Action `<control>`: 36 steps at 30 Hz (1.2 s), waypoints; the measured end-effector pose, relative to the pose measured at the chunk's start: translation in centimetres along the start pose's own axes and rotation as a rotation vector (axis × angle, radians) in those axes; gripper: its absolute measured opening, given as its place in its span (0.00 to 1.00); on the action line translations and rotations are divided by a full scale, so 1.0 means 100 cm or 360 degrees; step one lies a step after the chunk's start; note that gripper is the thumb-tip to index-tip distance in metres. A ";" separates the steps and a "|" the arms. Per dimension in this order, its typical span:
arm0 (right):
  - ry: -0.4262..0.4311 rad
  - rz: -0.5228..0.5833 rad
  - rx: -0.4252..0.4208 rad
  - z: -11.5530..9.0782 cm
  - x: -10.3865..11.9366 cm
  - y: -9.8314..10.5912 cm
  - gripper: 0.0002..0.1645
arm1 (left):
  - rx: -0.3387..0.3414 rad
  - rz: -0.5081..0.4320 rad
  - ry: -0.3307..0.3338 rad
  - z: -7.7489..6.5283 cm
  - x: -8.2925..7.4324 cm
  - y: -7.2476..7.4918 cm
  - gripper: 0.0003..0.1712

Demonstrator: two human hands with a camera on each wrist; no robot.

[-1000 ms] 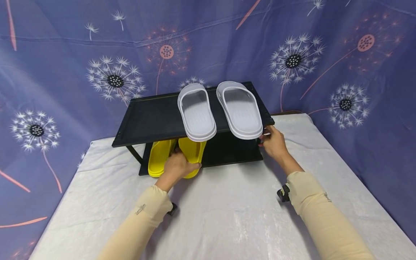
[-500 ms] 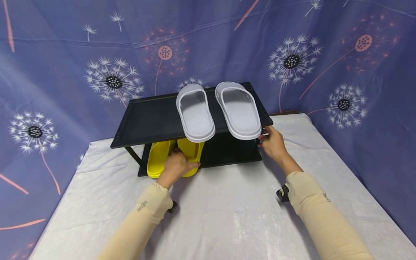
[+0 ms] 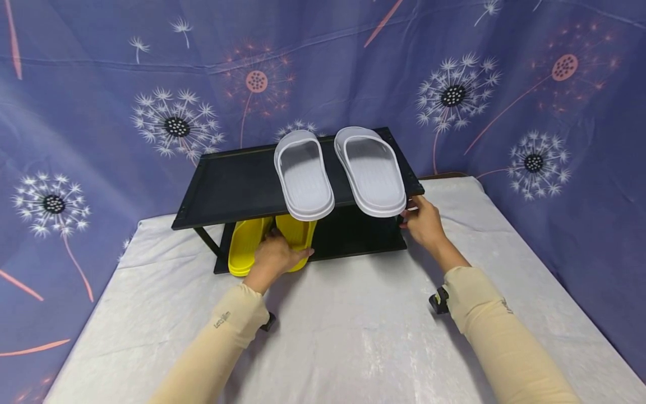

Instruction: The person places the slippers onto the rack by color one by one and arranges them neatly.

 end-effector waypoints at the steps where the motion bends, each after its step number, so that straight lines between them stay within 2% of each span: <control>1: -0.0002 -0.0001 0.0000 0.000 0.000 0.000 0.22 | -0.0005 0.0011 -0.0004 0.000 0.000 0.000 0.66; 8: -0.0014 0.0022 -0.0025 -0.001 -0.001 -0.001 0.20 | -0.0024 0.0088 0.0016 0.001 0.001 0.000 0.65; 18: 0.0006 0.0021 -0.0033 -0.002 0.002 0.001 0.19 | -0.0019 -0.0019 0.0063 -0.001 0.005 0.004 0.61; 24: -0.0002 0.0038 -0.0025 -0.003 0.004 0.002 0.22 | -0.0041 -0.0066 0.0060 -0.006 0.009 0.013 0.58; 31: -0.0032 0.0020 -0.0001 -0.005 0.003 0.004 0.23 | -0.0083 -0.0088 0.0028 -0.012 0.019 0.028 0.47; 36: -0.0018 -0.0052 0.0032 -0.008 0.003 0.007 0.23 | -0.0116 -0.0129 -0.0046 -0.014 0.030 0.037 0.38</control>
Point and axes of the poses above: each hand's wrist, its own z-axis towards the middle knuckle, its own y-axis out of the back of the hand, x = y × z, the point moved 1 cm from there along z, towards the middle knuckle, and after that the axes turned 14 degrees about y, right-handed, at the moved point
